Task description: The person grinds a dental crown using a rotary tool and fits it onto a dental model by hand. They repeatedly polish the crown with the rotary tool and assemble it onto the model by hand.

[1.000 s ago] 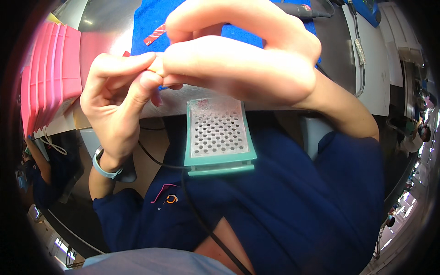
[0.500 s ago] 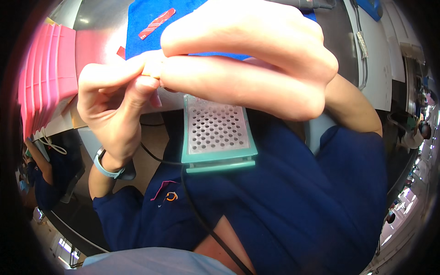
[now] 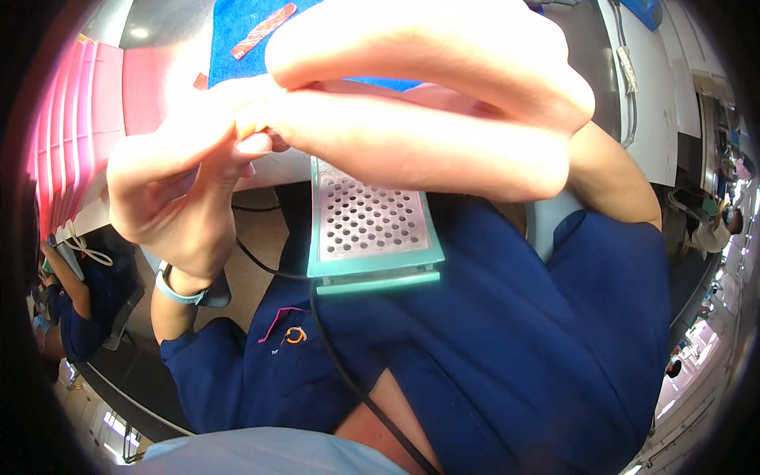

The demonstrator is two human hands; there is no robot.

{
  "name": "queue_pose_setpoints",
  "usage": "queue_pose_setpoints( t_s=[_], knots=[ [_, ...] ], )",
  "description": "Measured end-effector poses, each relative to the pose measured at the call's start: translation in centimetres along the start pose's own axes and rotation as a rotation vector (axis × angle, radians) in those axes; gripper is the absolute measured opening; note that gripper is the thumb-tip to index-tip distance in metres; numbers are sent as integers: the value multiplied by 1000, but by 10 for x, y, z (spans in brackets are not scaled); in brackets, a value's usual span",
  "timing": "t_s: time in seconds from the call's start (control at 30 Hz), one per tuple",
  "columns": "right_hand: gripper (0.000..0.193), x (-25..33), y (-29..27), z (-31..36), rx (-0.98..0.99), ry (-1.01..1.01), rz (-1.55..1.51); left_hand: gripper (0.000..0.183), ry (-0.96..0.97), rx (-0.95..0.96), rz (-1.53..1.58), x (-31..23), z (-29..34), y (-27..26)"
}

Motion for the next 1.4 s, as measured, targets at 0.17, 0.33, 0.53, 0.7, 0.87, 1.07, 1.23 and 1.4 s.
queue_pose_setpoints(
  t_s=[0.17,0.33,0.53,0.7,0.87,1.07,1.23,1.4],
  knots=[
    [30,7,0,12,-25,-224,46,27,10,-46,-66,-2,-4,-2],
    [30,9,1,-2,-11,-9,28,29,-42,-162,-14,3,3,-6],
    [27,-1,11,-11,309,165,76,28,-78,-171,-64,6,4,-11],
    [24,-32,12,1,38,398,-178,28,-170,-211,-347,10,10,-24],
    [33,-62,30,42,-450,946,-823,33,33,-172,-283,0,0,-22],
    [28,-69,38,37,-513,898,-1071,29,-290,-250,-133,19,5,-24],
    [26,-75,37,40,-514,877,-1099,32,-189,-174,-75,23,-1,-19],
    [24,-75,37,44,-488,933,-1061,29,-244,-169,33,31,2,-18]
  ],
)
Point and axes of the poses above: each hand's wrist, its own z-axis away from the middle knuckle, its own y-axis out of the palm, x = y × z, the point moved 10 cm from there along -z, towards the middle knuckle, and after that the axes turned 8 degrees about -z, right-handed, at the moved point
